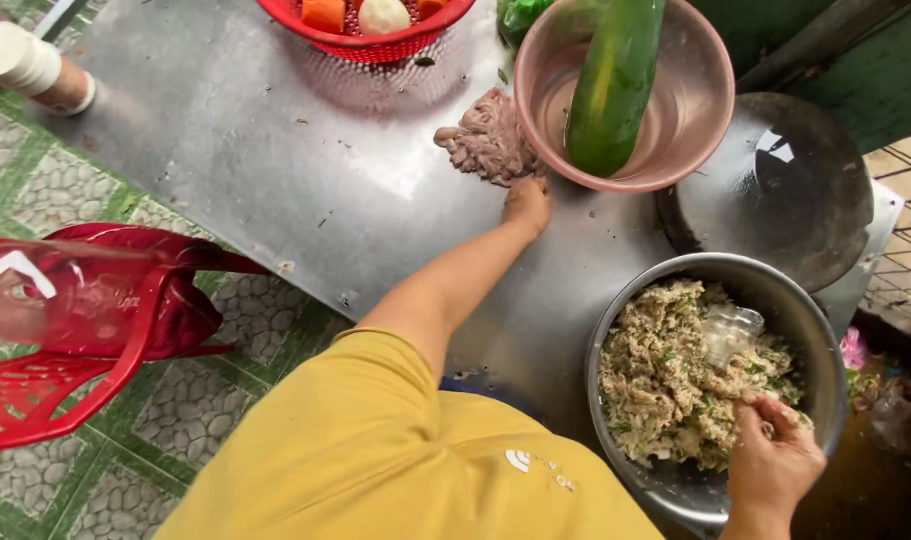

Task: Mixing minced meat and vegetables in a bowl by hand and kemudian washing hands in a basin.

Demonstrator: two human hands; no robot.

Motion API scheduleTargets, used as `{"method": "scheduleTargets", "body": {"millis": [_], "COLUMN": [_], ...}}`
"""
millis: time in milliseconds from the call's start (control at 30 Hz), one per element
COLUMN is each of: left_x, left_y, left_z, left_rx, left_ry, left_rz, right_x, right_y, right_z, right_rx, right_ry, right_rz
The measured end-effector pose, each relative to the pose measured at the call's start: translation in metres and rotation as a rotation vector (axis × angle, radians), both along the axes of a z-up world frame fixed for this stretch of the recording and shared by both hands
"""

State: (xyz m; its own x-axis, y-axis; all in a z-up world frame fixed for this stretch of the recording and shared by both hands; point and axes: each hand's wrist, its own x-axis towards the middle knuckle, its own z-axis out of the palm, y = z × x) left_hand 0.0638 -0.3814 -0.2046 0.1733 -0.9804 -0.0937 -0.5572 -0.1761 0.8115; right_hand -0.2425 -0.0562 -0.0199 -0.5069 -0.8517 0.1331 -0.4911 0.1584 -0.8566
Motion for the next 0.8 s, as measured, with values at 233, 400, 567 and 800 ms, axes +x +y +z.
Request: {"method": "scheduleTargets", "body": {"millis": [233,400,567,800], "left_x": [-0.018,-0.005,0.010,-0.009], "left_y": [-0.042,-0.006,0.098,0.191], "left_z": [-0.019,0.001,0.028,0.153], "left_rx": [0.218,0.316,0.279,0.268], "left_ry": [-0.035,-0.089,0.427,1.024], "left_rz": [0.127,-0.070,-0.394,-0.725], "right_x": [-0.026,-0.022,0.029,0.067], "right_y": [0.028,0.031,-0.021,-0.062], "right_z": [-0.001,0.004,0.035,0.046], "right_rx": [0.080,0.033,0.049,0.050], "right_ry": [0.316,0.065,-0.122,-0.368], "right_rz": [-0.077,-0.079,-0.007,0.459]}}
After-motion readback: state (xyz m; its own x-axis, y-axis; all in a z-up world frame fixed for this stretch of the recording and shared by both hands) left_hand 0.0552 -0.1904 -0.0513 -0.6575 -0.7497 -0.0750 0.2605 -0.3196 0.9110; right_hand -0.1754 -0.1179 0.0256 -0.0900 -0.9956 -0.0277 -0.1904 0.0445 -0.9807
